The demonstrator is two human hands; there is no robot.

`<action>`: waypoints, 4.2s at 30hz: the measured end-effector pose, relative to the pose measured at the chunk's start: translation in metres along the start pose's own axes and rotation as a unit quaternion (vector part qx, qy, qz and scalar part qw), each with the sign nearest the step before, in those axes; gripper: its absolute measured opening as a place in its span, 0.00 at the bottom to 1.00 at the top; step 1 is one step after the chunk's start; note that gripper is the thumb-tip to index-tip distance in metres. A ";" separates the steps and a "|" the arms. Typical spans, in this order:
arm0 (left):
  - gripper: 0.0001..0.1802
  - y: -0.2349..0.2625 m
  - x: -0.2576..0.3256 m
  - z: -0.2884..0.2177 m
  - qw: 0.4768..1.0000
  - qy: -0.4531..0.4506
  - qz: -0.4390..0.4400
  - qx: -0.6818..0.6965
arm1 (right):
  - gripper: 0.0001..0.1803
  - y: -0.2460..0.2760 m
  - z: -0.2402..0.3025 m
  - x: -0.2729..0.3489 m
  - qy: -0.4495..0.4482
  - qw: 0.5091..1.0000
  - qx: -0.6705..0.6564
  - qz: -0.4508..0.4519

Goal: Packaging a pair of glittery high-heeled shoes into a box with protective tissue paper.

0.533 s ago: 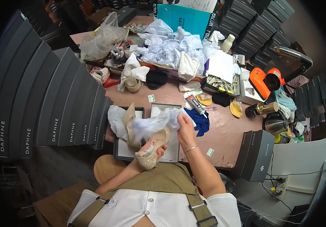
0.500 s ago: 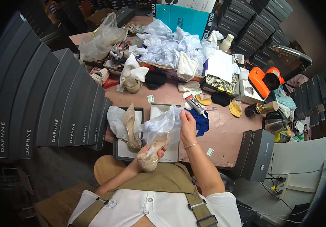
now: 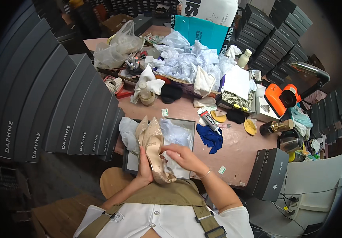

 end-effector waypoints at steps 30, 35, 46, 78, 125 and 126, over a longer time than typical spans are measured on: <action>0.28 0.004 -0.027 -0.061 0.992 -0.006 0.059 -0.112 | 0.26 -0.053 -0.021 0.041 -0.105 0.934 -0.331 0.084; 0.39 0.022 0.000 -0.057 0.994 -0.095 -0.045 -0.021 | 0.38 -0.088 -0.009 0.025 -0.241 0.889 -0.371 0.115; 0.19 0.118 0.066 -0.075 0.971 -0.075 -0.186 -0.133 | 0.26 -0.150 -0.064 -0.070 -0.016 0.900 0.422 0.107; 0.15 0.025 -0.017 -0.008 0.908 0.262 0.079 -0.317 | 0.25 0.022 -0.065 0.092 -0.233 0.887 -0.334 -0.218; 0.29 0.022 -0.015 -0.027 0.943 0.318 0.099 -0.021 | 0.32 0.055 -0.222 0.146 -0.271 0.919 0.003 -0.287; 0.28 0.023 -0.019 -0.023 0.940 0.310 0.138 0.034 | 0.33 0.046 -0.248 0.147 -0.266 0.925 0.119 -0.242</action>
Point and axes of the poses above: each hand's wrist, its own x-axis away from the middle knuckle, its own y-axis out of the back of the hand, z = x × y, the point moved 5 cm from there along -x, towards the middle knuckle, and after that the axes turned 2 degrees about x, right-handed, at the moved point
